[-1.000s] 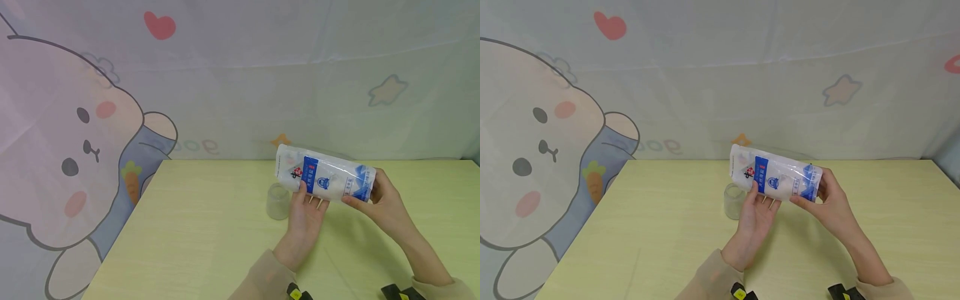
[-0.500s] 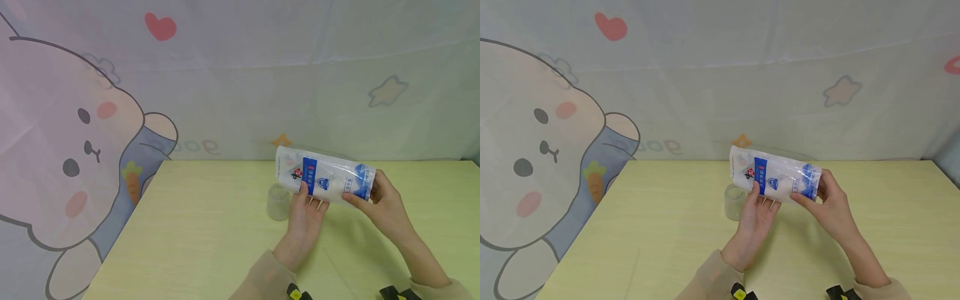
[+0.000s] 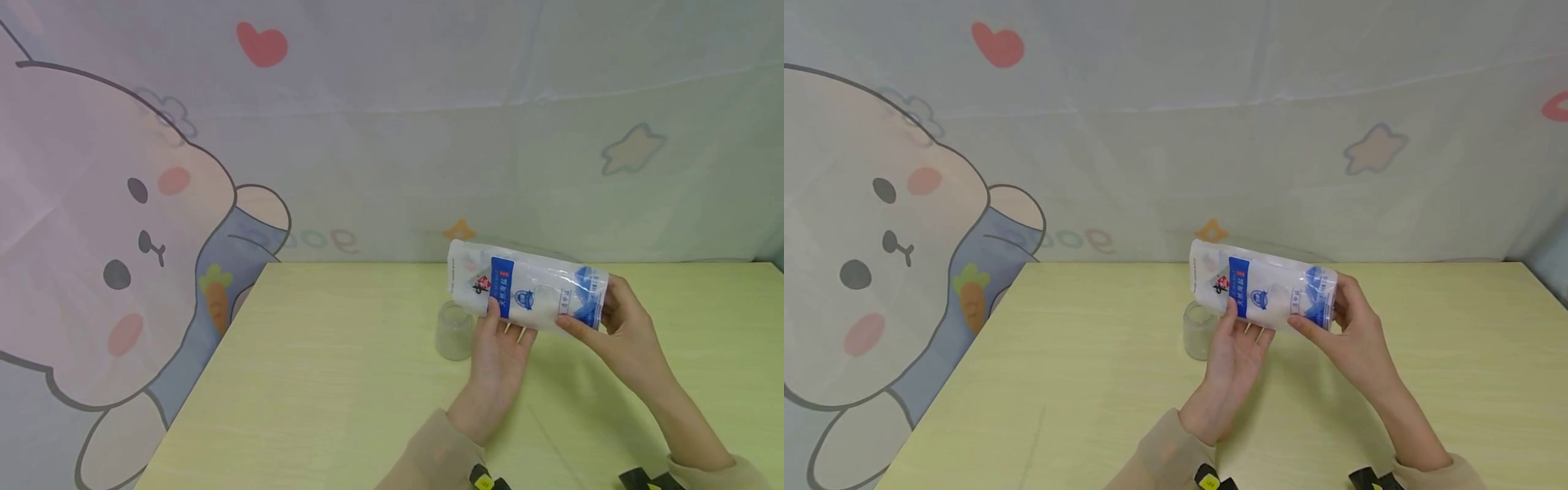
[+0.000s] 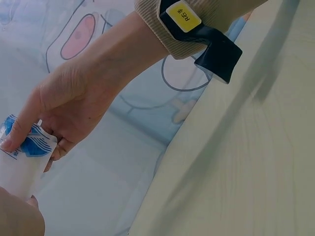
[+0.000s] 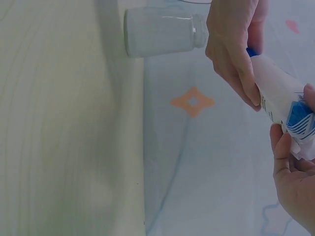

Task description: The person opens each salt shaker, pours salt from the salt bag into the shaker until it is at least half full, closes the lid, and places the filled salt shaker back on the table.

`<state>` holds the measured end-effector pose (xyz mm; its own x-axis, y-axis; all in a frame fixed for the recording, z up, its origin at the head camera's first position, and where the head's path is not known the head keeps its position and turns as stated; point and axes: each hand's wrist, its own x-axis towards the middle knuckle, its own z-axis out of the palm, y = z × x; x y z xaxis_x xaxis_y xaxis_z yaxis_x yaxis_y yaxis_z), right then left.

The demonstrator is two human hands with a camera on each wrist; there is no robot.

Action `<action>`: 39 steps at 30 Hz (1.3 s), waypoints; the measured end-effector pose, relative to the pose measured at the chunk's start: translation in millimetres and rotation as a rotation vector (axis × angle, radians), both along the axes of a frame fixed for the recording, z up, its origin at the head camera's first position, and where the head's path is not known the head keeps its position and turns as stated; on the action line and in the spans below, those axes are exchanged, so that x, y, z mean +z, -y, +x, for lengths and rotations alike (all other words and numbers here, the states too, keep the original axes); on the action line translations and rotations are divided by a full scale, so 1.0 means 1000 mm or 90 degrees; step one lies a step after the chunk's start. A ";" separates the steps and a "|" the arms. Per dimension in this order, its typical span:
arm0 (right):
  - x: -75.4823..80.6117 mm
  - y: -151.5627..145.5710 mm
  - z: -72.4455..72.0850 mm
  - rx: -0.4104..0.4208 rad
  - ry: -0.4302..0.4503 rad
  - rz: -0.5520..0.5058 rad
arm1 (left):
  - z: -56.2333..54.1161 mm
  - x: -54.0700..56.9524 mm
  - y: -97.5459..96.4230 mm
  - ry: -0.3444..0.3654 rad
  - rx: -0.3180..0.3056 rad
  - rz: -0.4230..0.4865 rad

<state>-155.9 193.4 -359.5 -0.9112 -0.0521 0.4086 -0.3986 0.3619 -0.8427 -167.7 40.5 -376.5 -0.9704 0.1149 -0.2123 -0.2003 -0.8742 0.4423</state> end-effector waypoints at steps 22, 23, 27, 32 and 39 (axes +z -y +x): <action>-0.002 0.004 0.000 -0.027 -0.029 0.001 | 0.000 0.001 -0.001 -0.012 0.011 -0.017; -0.002 0.005 0.000 -0.028 -0.031 0.000 | 0.000 0.000 -0.001 -0.011 0.010 -0.019; -0.002 0.005 0.000 -0.033 -0.037 -0.003 | -0.001 0.000 -0.002 0.002 0.010 -0.025; -0.002 0.006 0.000 -0.033 -0.029 0.000 | 0.000 0.000 -0.002 0.011 0.015 -0.020; 0.000 0.004 0.000 -0.028 -0.008 0.011 | 0.002 0.001 -0.001 -0.003 0.013 0.008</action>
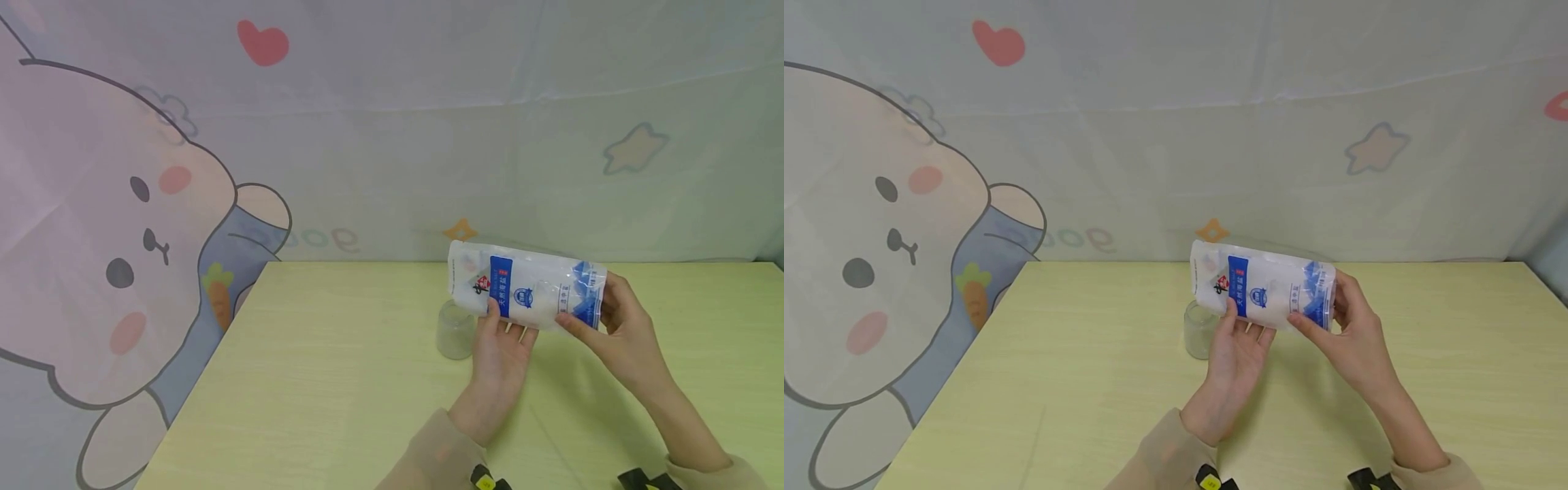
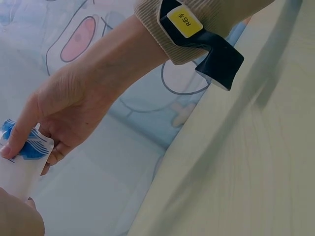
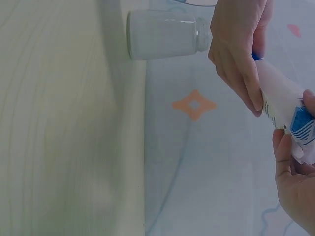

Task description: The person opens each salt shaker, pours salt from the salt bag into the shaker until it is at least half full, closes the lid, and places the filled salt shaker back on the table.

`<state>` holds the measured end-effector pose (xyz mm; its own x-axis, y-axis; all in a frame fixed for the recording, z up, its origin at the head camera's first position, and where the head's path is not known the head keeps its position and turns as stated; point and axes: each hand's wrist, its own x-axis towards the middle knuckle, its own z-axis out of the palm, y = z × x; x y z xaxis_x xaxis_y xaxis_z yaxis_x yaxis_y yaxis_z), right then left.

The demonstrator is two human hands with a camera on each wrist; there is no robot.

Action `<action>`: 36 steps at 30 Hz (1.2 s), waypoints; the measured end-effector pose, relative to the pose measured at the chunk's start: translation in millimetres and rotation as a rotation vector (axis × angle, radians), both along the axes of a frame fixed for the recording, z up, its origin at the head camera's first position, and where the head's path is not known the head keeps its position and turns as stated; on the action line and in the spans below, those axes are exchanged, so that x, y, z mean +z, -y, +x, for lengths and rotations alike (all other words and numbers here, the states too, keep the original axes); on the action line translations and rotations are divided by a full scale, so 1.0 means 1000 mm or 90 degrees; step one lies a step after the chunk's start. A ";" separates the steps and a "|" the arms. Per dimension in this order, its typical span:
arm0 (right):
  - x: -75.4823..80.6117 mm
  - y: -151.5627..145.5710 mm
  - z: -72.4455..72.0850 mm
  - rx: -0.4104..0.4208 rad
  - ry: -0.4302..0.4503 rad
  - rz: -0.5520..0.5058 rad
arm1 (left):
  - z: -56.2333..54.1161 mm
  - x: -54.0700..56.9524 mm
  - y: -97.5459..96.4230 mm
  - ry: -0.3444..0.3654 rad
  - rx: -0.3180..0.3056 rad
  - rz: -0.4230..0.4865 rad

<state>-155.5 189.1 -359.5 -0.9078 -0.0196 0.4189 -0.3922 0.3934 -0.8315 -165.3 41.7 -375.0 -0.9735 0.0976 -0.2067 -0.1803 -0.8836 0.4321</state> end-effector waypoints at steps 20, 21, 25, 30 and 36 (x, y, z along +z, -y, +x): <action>-0.002 0.001 -0.001 0.004 -0.013 -0.009 | -0.001 0.000 0.000 0.009 0.000 0.012; -0.002 0.001 -0.001 0.002 -0.017 -0.009 | -0.001 -0.001 -0.001 0.010 0.000 0.010; -0.002 0.002 -0.001 -0.001 -0.033 -0.010 | -0.001 -0.001 -0.001 0.016 0.001 0.002; -0.002 0.002 -0.001 -0.002 -0.040 -0.013 | -0.002 -0.002 -0.002 0.025 0.005 0.003; -0.002 0.003 -0.001 -0.004 -0.038 -0.016 | -0.003 -0.002 -0.004 0.028 0.013 0.012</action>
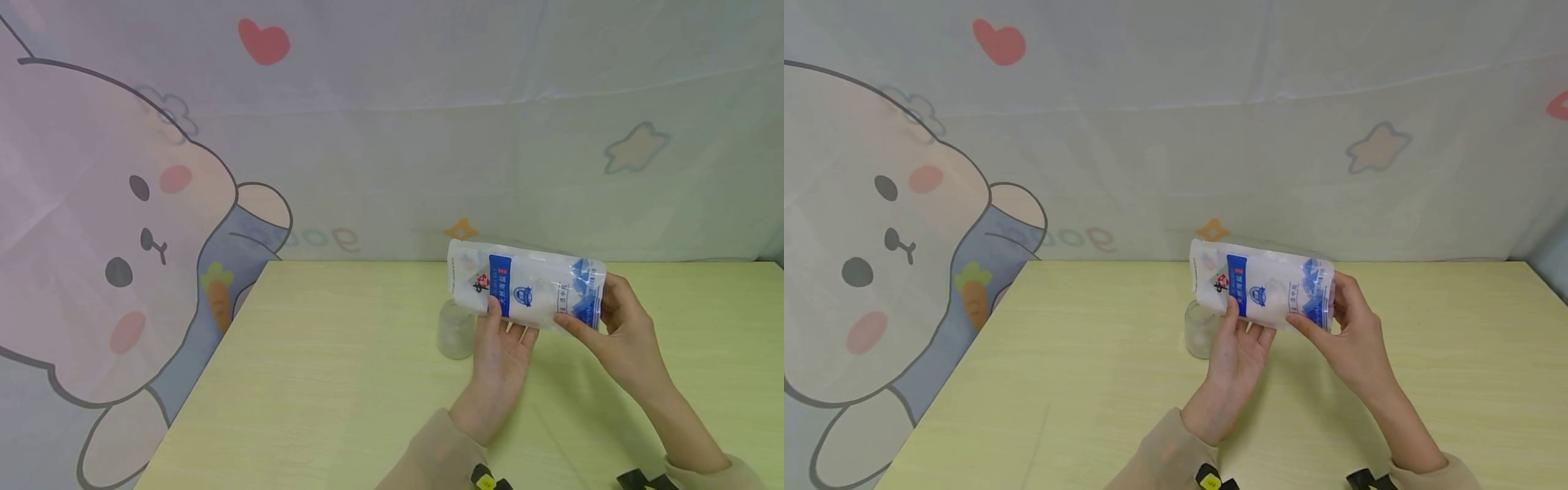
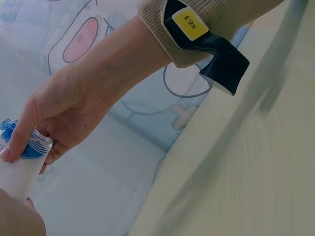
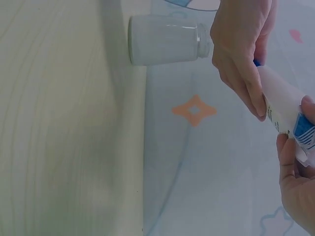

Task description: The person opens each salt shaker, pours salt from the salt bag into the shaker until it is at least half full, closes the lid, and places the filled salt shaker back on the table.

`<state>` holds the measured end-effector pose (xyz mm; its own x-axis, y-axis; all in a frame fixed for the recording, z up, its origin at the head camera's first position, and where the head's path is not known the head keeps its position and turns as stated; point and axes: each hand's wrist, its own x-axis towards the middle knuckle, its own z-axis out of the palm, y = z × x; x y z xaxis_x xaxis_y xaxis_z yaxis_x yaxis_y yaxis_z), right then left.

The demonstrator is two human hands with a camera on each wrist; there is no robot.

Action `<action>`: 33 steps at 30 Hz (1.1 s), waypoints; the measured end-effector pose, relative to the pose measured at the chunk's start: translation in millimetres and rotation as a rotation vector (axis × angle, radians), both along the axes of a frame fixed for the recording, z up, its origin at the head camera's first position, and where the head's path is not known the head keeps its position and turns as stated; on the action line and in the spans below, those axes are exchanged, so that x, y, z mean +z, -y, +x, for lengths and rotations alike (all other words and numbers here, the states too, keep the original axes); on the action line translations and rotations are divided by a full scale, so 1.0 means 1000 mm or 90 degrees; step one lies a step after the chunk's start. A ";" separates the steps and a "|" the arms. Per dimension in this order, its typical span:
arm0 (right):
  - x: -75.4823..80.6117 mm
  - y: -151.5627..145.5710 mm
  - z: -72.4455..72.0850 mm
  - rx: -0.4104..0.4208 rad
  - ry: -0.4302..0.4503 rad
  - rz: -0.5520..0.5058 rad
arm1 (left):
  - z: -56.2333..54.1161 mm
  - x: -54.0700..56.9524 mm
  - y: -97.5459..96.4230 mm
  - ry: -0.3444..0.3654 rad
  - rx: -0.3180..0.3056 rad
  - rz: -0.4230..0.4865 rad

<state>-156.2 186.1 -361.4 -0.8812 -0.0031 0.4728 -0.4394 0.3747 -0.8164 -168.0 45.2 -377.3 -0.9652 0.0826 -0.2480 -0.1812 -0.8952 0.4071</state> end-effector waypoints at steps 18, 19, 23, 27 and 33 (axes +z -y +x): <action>0.001 0.001 0.000 -0.005 0.007 -0.003 | 0.001 0.001 0.000 -0.011 -0.006 0.003; 0.001 0.001 0.000 -0.006 0.006 -0.003 | 0.001 0.001 0.000 -0.012 -0.006 0.004; 0.001 0.002 0.000 -0.009 -0.001 -0.001 | 0.001 0.001 0.001 -0.010 -0.003 0.006; 0.001 0.003 0.000 -0.006 -0.003 -0.001 | 0.001 0.001 0.001 -0.010 0.001 0.009; 0.001 0.003 0.000 -0.005 -0.002 -0.003 | 0.001 0.001 0.001 -0.003 0.006 0.013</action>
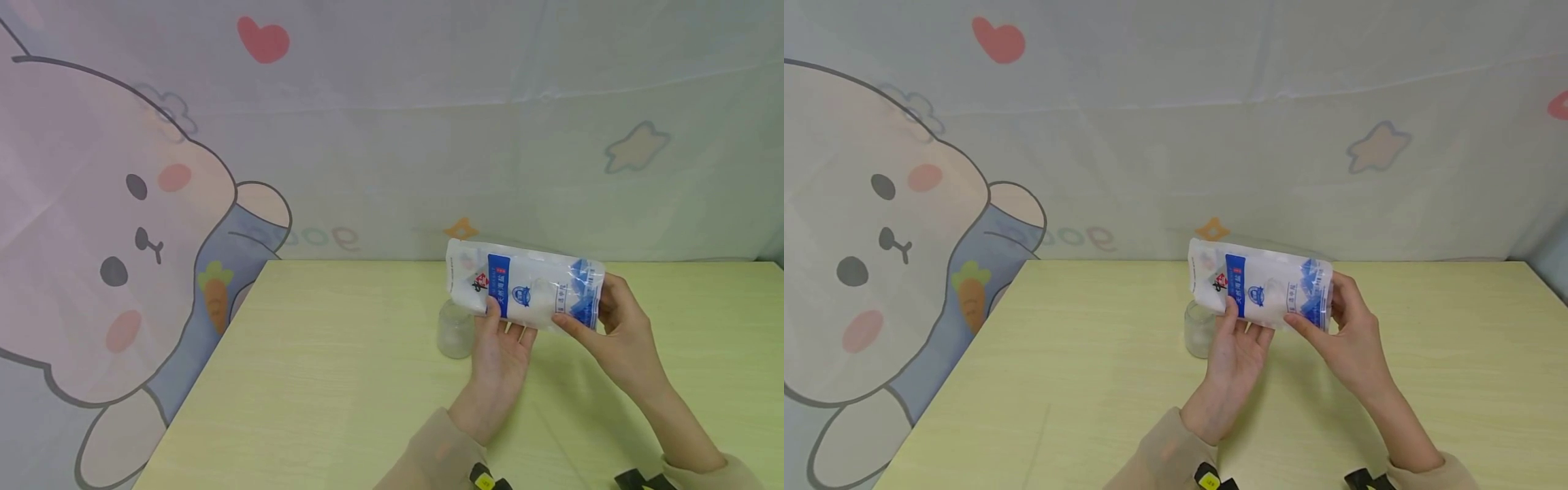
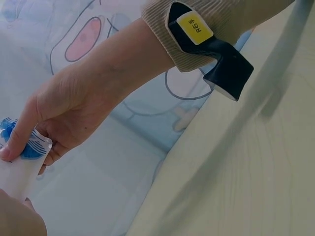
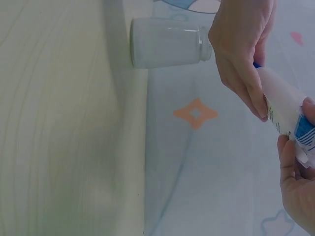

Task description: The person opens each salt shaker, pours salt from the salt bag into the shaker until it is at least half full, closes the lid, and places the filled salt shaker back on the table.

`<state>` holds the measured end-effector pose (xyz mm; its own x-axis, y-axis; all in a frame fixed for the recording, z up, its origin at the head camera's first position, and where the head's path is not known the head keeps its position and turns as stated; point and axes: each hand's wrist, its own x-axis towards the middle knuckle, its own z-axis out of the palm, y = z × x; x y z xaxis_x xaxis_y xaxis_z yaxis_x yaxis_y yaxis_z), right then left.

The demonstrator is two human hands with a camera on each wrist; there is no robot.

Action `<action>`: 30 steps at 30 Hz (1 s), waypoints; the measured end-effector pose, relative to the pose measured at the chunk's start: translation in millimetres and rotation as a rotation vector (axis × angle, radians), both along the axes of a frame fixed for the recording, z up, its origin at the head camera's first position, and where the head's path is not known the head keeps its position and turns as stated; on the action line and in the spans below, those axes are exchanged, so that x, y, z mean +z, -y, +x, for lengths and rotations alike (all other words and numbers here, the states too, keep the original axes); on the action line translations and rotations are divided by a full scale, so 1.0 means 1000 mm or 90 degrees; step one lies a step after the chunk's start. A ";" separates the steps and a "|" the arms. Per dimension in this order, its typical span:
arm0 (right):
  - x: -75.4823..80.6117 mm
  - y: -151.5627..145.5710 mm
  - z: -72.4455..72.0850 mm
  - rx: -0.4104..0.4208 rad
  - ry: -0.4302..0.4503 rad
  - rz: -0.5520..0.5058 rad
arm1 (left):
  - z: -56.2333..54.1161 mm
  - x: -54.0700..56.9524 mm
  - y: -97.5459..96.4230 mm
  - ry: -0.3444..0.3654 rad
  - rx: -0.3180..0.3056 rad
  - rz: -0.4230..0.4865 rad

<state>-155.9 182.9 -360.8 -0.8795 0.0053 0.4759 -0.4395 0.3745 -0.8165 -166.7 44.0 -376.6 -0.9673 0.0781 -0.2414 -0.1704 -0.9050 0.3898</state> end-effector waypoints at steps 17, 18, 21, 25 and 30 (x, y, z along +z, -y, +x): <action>0.001 0.001 0.001 -0.004 0.000 0.000 | -0.002 0.002 0.001 0.032 -0.007 0.017; 0.001 0.001 0.001 -0.005 0.000 -0.001 | -0.002 0.002 0.001 0.036 -0.007 0.023; 0.001 0.001 0.001 -0.008 -0.003 -0.002 | -0.001 0.003 0.000 0.041 -0.005 0.036; 0.000 0.001 0.001 -0.011 -0.005 -0.004 | -0.001 0.003 0.000 0.032 -0.005 0.037; 0.000 0.002 0.000 -0.012 -0.005 -0.006 | 0.000 0.002 0.001 0.017 -0.001 0.029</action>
<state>-155.4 181.2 -361.0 -0.8752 0.0268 0.4831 -0.4391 0.3754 -0.8163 -166.6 43.0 -374.8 -0.9607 0.0904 -0.2626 -0.1807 -0.9215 0.3438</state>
